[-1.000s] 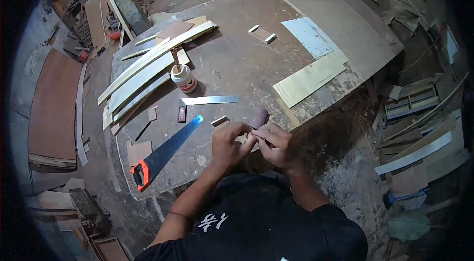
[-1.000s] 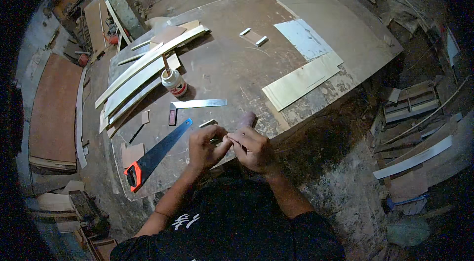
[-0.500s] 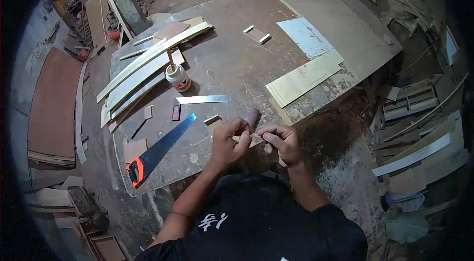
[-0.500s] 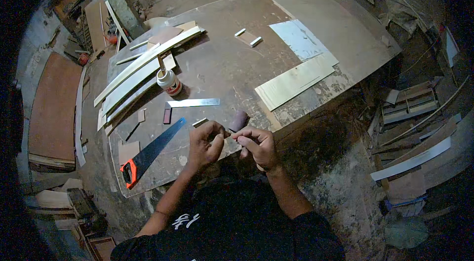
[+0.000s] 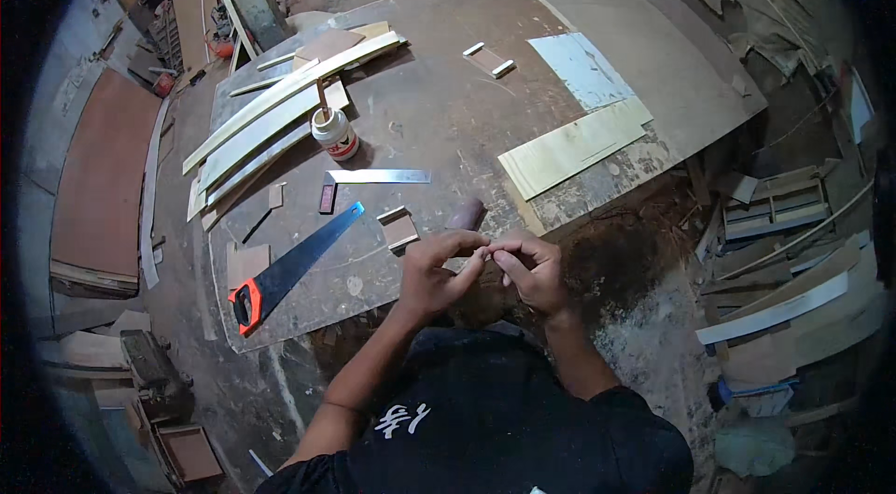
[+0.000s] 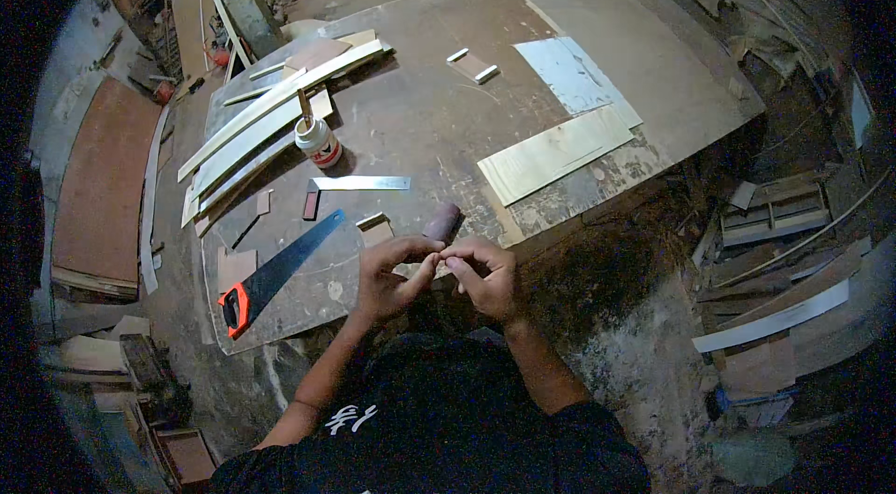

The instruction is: Assemble and sand small wooden components for a project at a workbench.

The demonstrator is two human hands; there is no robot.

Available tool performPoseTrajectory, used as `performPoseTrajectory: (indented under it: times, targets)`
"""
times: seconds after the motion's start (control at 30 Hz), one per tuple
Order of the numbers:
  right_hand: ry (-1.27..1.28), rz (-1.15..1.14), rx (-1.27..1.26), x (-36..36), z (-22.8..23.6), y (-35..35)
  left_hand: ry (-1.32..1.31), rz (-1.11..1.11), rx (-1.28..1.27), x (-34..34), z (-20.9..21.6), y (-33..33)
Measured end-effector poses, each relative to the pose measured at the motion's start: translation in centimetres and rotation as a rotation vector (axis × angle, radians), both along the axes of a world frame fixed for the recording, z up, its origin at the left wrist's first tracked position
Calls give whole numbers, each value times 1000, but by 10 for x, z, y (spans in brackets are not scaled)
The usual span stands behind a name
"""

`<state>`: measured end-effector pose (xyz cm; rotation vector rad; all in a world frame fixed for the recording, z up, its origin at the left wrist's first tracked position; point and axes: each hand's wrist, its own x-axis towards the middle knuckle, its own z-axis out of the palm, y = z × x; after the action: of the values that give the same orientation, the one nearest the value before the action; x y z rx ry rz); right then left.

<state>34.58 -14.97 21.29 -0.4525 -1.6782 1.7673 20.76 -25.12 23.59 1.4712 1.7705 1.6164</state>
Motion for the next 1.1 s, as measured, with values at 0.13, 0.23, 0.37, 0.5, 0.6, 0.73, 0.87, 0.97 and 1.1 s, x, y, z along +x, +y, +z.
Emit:
performPoseTrajectory:
  times: [0.13, 0.23, 0.37, 0.5, 0.6, 0.73, 0.87, 0.97, 1.1]
  targets:
    - [5, 15, 4, 9, -3, 4, 5, 34, 22, 12, 9, 1]
    - [25, 15, 7, 17, -4, 6, 66, 52, 7, 17, -5, 1]
    - [8, 51, -7, 28, -4, 11, 245, 106, 72, 29, -6, 6]
    - [-78, 63, 24, 37, 0, 14, 449, 166, 11, 42, 2, 6]
    - [-108, 72, 39, 43, -6, 18, 644, 189, -97, 47, 1, 7]
    - [-167, 137, -37, 46, -19, 21, 563, 215, -159, 54, -16, 8]
    - [-189, 183, -59, 41, -21, 23, 256, 214, -95, 53, -31, 12]
    - [-96, 234, -331, 34, -31, 23, 111, 254, -129, 47, -57, 10]
    - [40, 309, -808, 25, -30, 24, -141, 326, -177, 33, -78, 2]
